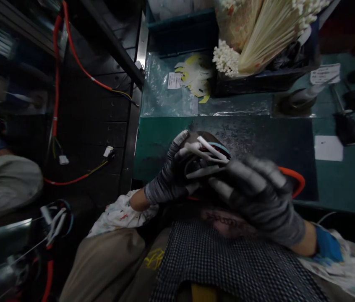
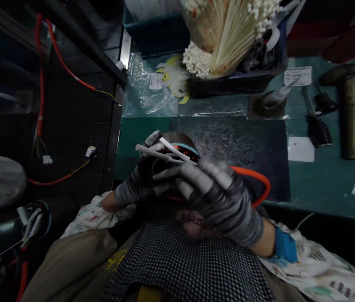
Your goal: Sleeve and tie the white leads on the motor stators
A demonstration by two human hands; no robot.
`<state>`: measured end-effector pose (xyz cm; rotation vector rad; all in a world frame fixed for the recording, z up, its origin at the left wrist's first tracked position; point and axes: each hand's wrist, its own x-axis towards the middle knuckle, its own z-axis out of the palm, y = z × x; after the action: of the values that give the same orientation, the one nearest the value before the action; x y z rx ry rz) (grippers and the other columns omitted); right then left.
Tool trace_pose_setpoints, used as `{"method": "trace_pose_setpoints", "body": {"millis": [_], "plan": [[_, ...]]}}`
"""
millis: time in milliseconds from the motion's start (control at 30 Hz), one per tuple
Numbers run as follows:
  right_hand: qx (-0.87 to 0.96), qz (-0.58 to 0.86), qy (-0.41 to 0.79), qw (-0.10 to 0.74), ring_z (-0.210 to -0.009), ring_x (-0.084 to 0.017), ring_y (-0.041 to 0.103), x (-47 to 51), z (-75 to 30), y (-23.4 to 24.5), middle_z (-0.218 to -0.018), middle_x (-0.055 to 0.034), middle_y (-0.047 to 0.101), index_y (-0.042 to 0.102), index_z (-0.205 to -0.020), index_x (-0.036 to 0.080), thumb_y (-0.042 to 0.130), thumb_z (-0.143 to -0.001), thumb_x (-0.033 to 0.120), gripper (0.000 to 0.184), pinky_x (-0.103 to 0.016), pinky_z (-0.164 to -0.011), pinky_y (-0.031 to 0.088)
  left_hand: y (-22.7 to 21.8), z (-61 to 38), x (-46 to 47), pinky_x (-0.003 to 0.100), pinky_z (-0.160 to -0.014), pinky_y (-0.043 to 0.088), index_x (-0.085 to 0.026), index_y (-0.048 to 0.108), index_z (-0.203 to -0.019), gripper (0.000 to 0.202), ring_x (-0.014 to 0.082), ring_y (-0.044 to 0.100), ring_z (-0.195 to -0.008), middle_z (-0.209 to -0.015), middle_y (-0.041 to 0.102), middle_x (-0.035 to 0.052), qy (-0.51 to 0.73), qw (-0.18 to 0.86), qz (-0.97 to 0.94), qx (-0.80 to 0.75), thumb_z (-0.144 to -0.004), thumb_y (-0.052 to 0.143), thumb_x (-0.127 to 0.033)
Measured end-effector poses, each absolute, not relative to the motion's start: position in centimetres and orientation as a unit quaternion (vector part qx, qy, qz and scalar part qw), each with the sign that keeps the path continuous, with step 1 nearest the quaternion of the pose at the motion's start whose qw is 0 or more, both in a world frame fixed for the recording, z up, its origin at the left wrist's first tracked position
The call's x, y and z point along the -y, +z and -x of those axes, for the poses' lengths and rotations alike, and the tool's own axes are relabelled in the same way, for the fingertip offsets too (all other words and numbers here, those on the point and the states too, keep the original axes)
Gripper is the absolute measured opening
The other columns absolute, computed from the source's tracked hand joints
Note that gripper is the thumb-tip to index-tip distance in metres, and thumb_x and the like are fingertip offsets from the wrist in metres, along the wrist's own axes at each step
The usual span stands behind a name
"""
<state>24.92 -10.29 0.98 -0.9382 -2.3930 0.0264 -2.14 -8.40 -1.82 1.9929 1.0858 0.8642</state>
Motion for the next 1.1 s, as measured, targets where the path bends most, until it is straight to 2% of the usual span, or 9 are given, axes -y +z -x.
{"method": "trace_pose_setpoints", "body": {"millis": [100,167,267,400,533,633,800,1000,1100], "plan": [[0.857,0.437,0.034,0.271,-0.145,-0.042,0.062,9.5,-24.8,1.2,-0.158,-0.0091,0.069,0.064,-0.153,0.035,0.081,-0.099,0.031,0.057,-0.065,-0.123,0.05,-0.1,0.9,8.4,0.07,-0.133,0.042,-0.041,0.026,-0.173,0.081,0.0466,0.028,-0.17,-0.187,0.015,0.01,0.326,0.323,-0.791,-0.405,-0.102,0.065,-0.038],[0.842,0.459,0.085,0.27,-0.148,-0.043,0.06,9.0,-24.5,0.7,-0.162,-0.0109,0.065,0.052,-0.166,0.036,0.077,-0.103,0.04,0.068,-0.067,-0.124,0.048,1.0,0.5,8.4,0.071,-0.135,0.036,-0.042,0.021,-0.174,0.089,0.0475,0.025,-0.171,-0.186,0.015,0.0114,0.289,0.306,-0.81,-0.408,-0.098,0.068,-0.032],[0.834,0.458,0.144,0.272,-0.148,-0.043,0.06,8.4,-25.0,-0.6,-0.163,-0.0134,0.063,0.044,-0.171,0.033,0.074,-0.103,0.049,0.077,-0.065,-0.122,0.051,1.9,0.4,8.2,0.074,-0.138,0.027,-0.039,0.017,-0.175,0.095,0.0492,0.021,-0.171,-0.185,0.016,0.0146,0.268,0.287,-0.833,-0.391,-0.097,0.07,-0.033],[0.847,0.419,0.186,0.269,-0.147,-0.043,0.06,7.6,-26.0,-1.4,-0.163,-0.0106,0.062,0.054,-0.165,0.035,0.074,-0.101,0.057,0.07,-0.065,-0.122,0.051,2.0,0.6,7.8,0.072,-0.14,0.021,-0.036,0.016,-0.177,0.089,0.0457,0.02,-0.173,-0.183,0.02,0.0164,0.268,0.287,-0.844,-0.365,-0.103,0.064,-0.035],[0.83,0.434,0.194,0.292,-0.138,-0.041,0.066,7.7,-25.8,-0.8,-0.158,-0.0109,0.066,0.031,-0.177,0.038,0.064,-0.106,0.06,0.082,-0.061,-0.115,0.056,2.0,0.7,7.4,0.073,-0.139,0.022,-0.035,0.015,-0.176,0.086,0.0475,0.019,-0.173,-0.183,0.019,0.0172,0.263,0.286,-0.847,-0.363,-0.104,0.063,-0.039],[0.822,0.468,0.173,0.275,-0.136,-0.042,0.067,8.3,-25.4,-0.6,-0.159,-0.0121,0.066,0.021,-0.18,0.037,0.066,-0.106,0.056,0.089,-0.06,-0.114,0.057,1.4,0.3,7.9,0.072,-0.141,0.021,-0.037,0.018,-0.175,0.081,0.0449,0.025,-0.172,-0.18,0.029,0.014,0.282,0.278,-0.839,-0.372,-0.105,0.058,-0.04],[0.842,0.461,0.13,0.248,-0.139,-0.044,0.066,9.5,-25.3,-0.8,-0.165,-0.0146,0.062,0.038,-0.175,0.036,0.079,-0.1,0.043,0.086,-0.06,-0.115,0.057,-1.6,-1.3,10.6,0.07,-0.139,0.034,-0.04,0.024,-0.173,0.086,0.0456,0.017,-0.174,-0.186,0.018,0.0101,0.394,0.264,-0.757,-0.449,-0.103,0.067,-0.066],[0.818,0.493,0.139,0.261,-0.139,-0.044,0.067,9.8,-25.1,-0.2,-0.163,-0.0104,0.064,0.066,-0.155,0.039,0.081,-0.1,0.036,0.057,-0.063,-0.114,0.06,-2.3,-2.8,11.4,0.067,-0.13,0.05,-0.037,0.036,-0.166,0.073,0.0479,0.024,-0.172,-0.189,0.01,0.0071,0.406,0.244,-0.725,-0.5,-0.106,0.059,-0.073],[0.785,0.502,0.225,0.284,-0.137,-0.042,0.071,9.5,-25.8,0.3,-0.158,-0.0097,0.07,0.065,-0.156,0.042,0.08,-0.101,0.033,0.058,-0.064,-0.111,0.063,-1.7,-3.2,11.2,0.068,-0.126,0.055,-0.039,0.035,-0.165,0.07,0.0469,0.03,-0.17,-0.188,0.013,0.0083,0.411,0.282,-0.71,-0.498,-0.106,0.064,-0.067]]}}
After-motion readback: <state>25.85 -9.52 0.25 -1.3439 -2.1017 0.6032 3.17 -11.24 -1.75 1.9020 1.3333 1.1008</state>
